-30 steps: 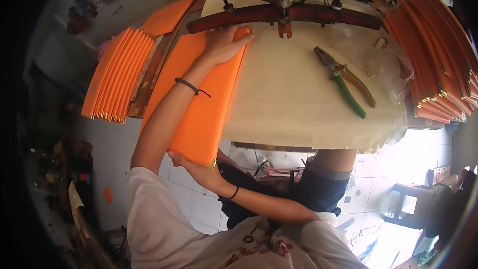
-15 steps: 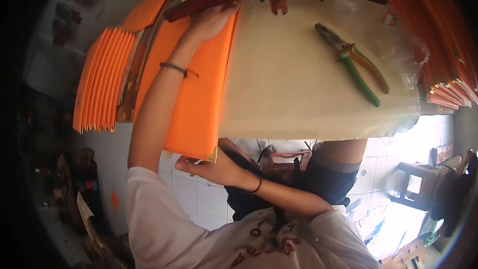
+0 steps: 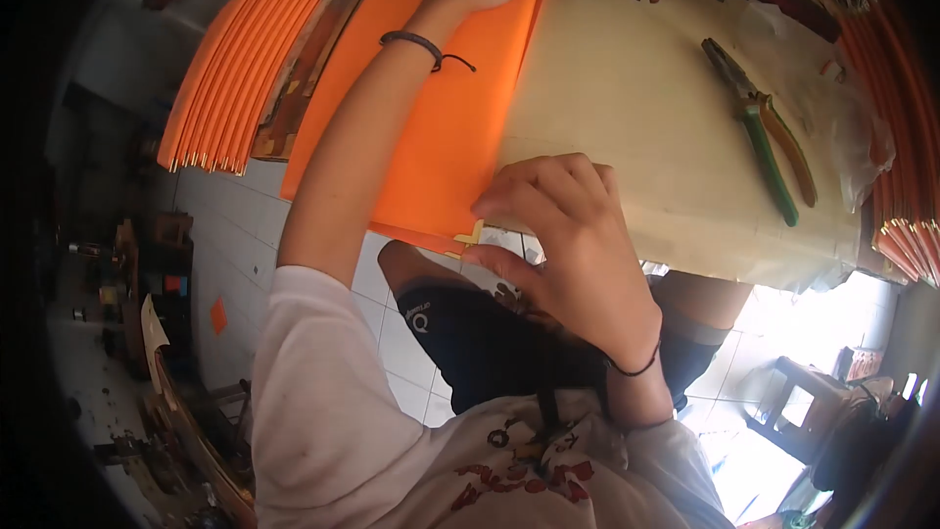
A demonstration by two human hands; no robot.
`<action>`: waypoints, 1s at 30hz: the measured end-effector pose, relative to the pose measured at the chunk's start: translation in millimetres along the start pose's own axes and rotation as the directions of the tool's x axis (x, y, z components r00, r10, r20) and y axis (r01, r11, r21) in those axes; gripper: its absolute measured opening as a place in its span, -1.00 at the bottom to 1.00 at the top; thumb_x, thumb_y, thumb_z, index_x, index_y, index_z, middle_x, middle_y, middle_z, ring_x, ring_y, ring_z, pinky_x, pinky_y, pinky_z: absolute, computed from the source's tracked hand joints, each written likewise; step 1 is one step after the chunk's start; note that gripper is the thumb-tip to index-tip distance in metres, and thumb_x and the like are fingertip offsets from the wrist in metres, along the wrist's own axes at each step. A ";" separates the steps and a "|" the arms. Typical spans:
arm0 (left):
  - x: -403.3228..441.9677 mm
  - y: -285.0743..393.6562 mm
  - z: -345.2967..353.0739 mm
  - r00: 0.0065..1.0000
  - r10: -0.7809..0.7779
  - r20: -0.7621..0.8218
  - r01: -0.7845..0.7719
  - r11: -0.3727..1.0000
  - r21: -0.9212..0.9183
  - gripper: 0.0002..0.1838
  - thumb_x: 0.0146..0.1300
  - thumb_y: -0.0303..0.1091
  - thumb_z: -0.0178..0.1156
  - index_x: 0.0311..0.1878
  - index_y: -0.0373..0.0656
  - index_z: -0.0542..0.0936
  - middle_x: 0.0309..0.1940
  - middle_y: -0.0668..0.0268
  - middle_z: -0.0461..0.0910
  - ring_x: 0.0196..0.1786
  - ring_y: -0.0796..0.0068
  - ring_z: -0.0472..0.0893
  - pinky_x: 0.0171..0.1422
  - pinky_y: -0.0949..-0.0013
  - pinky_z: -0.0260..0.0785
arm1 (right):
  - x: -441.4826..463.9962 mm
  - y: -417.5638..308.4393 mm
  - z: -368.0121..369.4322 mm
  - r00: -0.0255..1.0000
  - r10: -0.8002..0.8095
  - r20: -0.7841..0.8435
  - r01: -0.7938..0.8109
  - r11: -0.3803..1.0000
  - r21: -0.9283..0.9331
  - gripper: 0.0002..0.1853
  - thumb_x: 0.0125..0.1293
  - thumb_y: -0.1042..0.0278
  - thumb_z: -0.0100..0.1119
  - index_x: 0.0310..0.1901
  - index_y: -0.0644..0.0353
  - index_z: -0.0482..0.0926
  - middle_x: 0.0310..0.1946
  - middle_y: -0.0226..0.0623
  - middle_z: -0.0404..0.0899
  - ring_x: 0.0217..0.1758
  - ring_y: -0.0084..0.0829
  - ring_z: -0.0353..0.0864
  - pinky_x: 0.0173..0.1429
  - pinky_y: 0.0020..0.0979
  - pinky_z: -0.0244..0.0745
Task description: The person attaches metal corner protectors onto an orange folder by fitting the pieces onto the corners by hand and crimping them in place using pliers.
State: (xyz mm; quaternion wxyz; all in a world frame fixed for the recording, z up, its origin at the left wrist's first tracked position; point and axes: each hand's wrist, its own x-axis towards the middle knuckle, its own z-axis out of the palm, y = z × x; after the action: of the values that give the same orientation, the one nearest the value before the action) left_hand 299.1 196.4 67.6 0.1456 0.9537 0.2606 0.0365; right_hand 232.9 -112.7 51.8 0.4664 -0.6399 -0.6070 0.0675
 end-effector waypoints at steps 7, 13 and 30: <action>7.3 -10.4 10.0 0.985 0.148 -0.092 -0.150 0.988 -0.023 -0.32 0.41 0.27 -0.18 0.41 0.06 0.40 0.48 0.10 0.26 0.53 0.06 0.21 0.58 0.04 0.00 | -0.1 6.4 3.7 0.997 -0.057 0.054 0.058 0.998 -0.006 -0.62 -0.01 0.11 0.52 -0.16 -0.03 0.64 -0.16 -0.52 0.58 -0.05 -0.38 0.53 0.23 -0.19 0.12; -2.6 -5.5 20.4 0.970 0.143 -0.198 -0.125 0.987 0.101 -0.36 0.37 0.34 -0.12 0.35 0.23 0.47 0.37 0.36 0.46 0.49 0.23 0.29 0.58 -0.02 -0.13 | -3.7 2.3 13.7 0.993 -0.118 -0.022 0.113 0.983 -0.144 -0.60 -0.02 -0.01 0.51 -0.18 -0.06 0.63 -0.21 -0.56 0.55 -0.06 -0.42 0.53 0.21 -0.19 0.11; -8.1 -12.5 5.5 0.973 0.014 -0.231 -0.001 0.998 0.058 -0.07 0.24 0.49 -0.08 0.58 0.24 0.08 0.55 0.16 0.14 0.57 0.06 0.14 0.59 -0.06 -0.07 | -7.5 19.5 7.7 0.977 -0.113 -0.181 0.120 0.992 0.026 -0.81 0.04 0.39 0.47 -0.29 -0.03 0.66 -0.08 -0.49 0.56 0.10 -0.40 0.53 0.40 0.12 0.12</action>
State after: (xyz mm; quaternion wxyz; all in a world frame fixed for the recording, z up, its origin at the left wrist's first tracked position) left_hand 286.8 201.1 58.7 0.0864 0.9478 0.2731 0.1401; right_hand 239.8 -111.7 30.6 0.5338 -0.5982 -0.5977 -0.0067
